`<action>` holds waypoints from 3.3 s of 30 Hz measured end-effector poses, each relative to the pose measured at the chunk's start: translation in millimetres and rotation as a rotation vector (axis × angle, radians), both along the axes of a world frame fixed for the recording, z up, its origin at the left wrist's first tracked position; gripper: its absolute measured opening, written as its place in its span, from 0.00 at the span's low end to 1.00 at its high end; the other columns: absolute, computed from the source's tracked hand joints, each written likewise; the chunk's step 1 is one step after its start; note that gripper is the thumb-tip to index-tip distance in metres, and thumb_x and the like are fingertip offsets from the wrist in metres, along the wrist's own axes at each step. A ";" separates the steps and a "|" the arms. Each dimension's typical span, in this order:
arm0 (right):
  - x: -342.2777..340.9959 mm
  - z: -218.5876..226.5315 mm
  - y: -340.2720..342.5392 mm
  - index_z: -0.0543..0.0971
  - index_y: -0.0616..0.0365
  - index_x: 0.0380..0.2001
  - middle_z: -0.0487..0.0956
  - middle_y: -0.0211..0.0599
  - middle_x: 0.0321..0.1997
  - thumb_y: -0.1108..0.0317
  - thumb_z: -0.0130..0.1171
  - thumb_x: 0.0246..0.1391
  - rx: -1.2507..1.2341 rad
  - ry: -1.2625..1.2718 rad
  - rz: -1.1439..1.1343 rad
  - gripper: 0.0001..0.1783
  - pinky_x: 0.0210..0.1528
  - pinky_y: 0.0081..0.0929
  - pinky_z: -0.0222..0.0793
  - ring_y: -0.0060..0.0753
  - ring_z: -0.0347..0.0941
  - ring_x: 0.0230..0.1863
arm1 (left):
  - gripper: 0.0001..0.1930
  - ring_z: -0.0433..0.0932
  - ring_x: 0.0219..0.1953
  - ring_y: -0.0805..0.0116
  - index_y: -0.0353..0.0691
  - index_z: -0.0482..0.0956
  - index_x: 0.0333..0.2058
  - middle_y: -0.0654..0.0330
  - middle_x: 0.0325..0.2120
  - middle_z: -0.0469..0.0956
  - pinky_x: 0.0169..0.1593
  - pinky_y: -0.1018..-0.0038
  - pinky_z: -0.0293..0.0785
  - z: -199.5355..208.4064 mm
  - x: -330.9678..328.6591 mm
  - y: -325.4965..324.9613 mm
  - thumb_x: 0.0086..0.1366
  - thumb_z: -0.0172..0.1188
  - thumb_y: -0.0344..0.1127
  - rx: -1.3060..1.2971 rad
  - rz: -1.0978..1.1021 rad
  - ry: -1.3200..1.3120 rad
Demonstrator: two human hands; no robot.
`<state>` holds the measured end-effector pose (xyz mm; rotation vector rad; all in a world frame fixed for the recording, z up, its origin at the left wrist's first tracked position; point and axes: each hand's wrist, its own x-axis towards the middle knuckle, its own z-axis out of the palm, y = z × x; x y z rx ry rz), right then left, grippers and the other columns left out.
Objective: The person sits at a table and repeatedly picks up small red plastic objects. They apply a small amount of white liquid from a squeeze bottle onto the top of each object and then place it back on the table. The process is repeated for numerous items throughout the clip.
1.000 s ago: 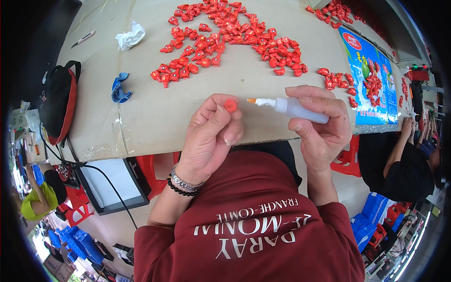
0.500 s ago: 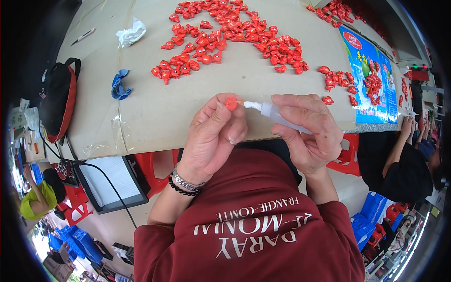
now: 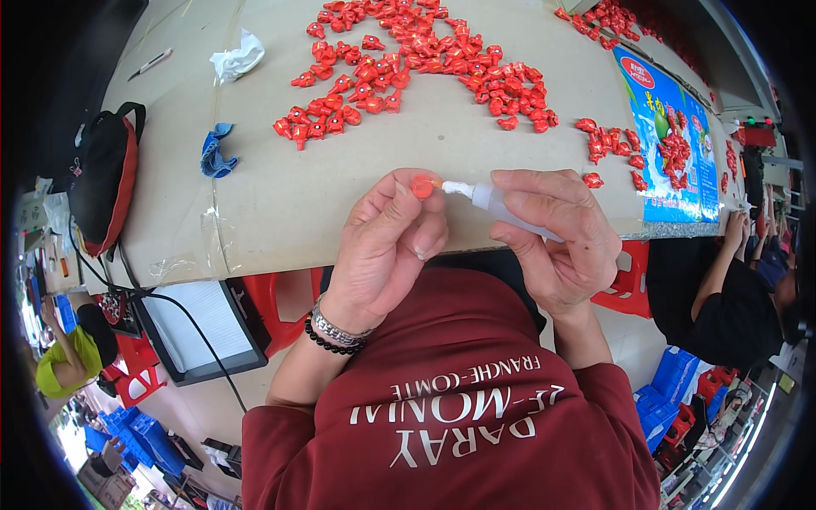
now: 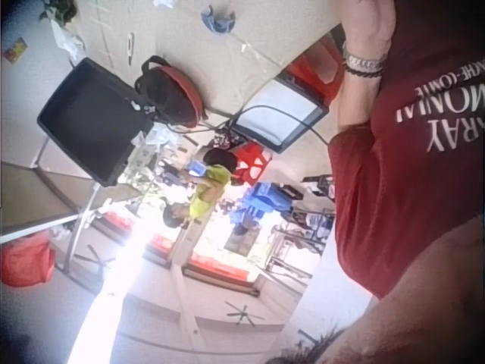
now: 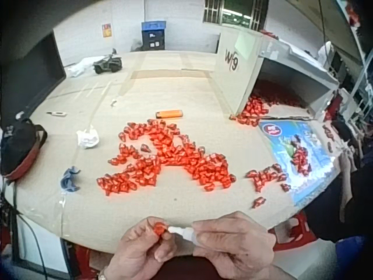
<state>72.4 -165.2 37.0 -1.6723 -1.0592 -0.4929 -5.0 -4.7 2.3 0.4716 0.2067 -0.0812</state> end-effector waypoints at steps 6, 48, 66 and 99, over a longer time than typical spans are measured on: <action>1.0 1.1 -1.3 0.77 0.62 0.33 0.80 0.42 0.34 0.78 0.67 0.36 -0.009 -0.006 -0.006 0.16 0.24 0.23 0.66 0.33 0.73 0.25 | 0.11 0.63 0.21 0.79 0.38 0.72 0.42 0.64 0.30 0.74 0.27 0.80 0.60 -1.9 0.7 0.3 0.66 0.53 0.38 -0.002 0.013 -0.012; -2.1 0.8 -1.3 0.77 0.62 0.32 0.80 0.42 0.35 0.80 0.67 0.34 -0.026 -0.003 -0.024 0.16 0.24 0.24 0.67 0.34 0.72 0.25 | 0.08 0.63 0.22 0.79 0.38 0.70 0.42 0.62 0.33 0.75 0.27 0.80 0.59 -5.7 4.3 4.2 0.64 0.54 0.30 0.153 0.126 -0.060; -6.0 8.6 -2.2 0.77 0.61 0.32 0.80 0.42 0.32 0.78 0.68 0.33 -0.021 0.071 0.009 0.17 0.26 0.23 0.69 0.34 0.75 0.27 | 0.09 0.65 0.23 0.78 0.39 0.69 0.41 0.60 0.42 0.74 0.30 0.78 0.63 -6.7 4.8 5.5 0.63 0.57 0.30 0.340 0.189 -0.135; 9.0 -2.6 -13.3 0.73 0.63 0.40 0.75 0.48 0.41 0.83 0.65 0.40 0.254 0.471 -0.032 0.20 0.34 0.24 0.72 0.35 0.75 0.41 | 0.08 0.62 0.21 0.80 0.38 0.71 0.40 0.61 0.36 0.75 0.27 0.81 0.59 -7.1 4.2 6.5 0.65 0.55 0.34 0.255 0.163 -0.056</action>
